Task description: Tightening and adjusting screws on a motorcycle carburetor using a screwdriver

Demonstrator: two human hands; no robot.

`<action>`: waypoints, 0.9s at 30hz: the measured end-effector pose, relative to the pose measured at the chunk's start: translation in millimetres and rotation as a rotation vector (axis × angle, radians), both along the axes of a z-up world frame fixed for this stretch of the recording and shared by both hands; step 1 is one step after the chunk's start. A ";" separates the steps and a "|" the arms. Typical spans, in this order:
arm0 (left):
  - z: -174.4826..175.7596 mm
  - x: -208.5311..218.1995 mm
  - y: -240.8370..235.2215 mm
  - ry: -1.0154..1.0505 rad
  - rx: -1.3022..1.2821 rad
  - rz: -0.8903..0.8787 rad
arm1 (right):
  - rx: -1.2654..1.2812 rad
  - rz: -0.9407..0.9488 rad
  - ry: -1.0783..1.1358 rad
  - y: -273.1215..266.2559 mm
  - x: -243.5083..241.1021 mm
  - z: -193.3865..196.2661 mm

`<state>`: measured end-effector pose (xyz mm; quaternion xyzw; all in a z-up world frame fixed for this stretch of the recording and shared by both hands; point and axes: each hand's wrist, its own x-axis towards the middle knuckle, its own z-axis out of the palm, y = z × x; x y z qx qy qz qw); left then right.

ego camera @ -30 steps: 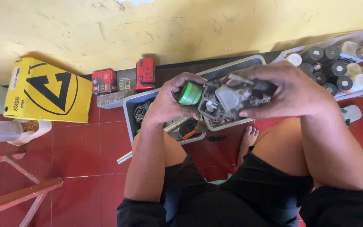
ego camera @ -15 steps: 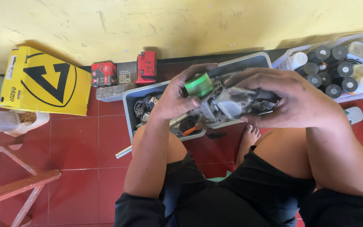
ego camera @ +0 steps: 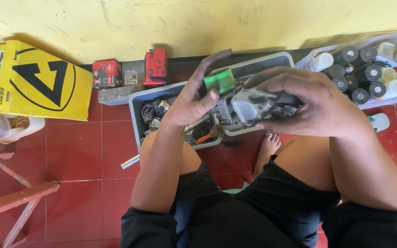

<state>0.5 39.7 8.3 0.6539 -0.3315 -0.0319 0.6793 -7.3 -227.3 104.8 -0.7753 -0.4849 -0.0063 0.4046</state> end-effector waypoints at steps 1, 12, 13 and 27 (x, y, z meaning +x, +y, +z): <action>0.4 0.8 0.3 -0.023 0.033 0.036 | -0.006 0.023 -0.058 1.5 -1.1 0.7; -7.9 -0.5 -0.5 -0.132 0.005 0.118 | -0.015 0.066 -0.106 3.0 -1.9 -12.5; -8.8 -0.2 0.0 -0.169 0.014 0.131 | -0.023 0.059 -0.098 3.0 -1.5 -12.1; -6.3 -5.9 -19.6 -0.055 -0.251 0.299 | 0.100 -0.038 -0.094 20.3 6.0 -35.3</action>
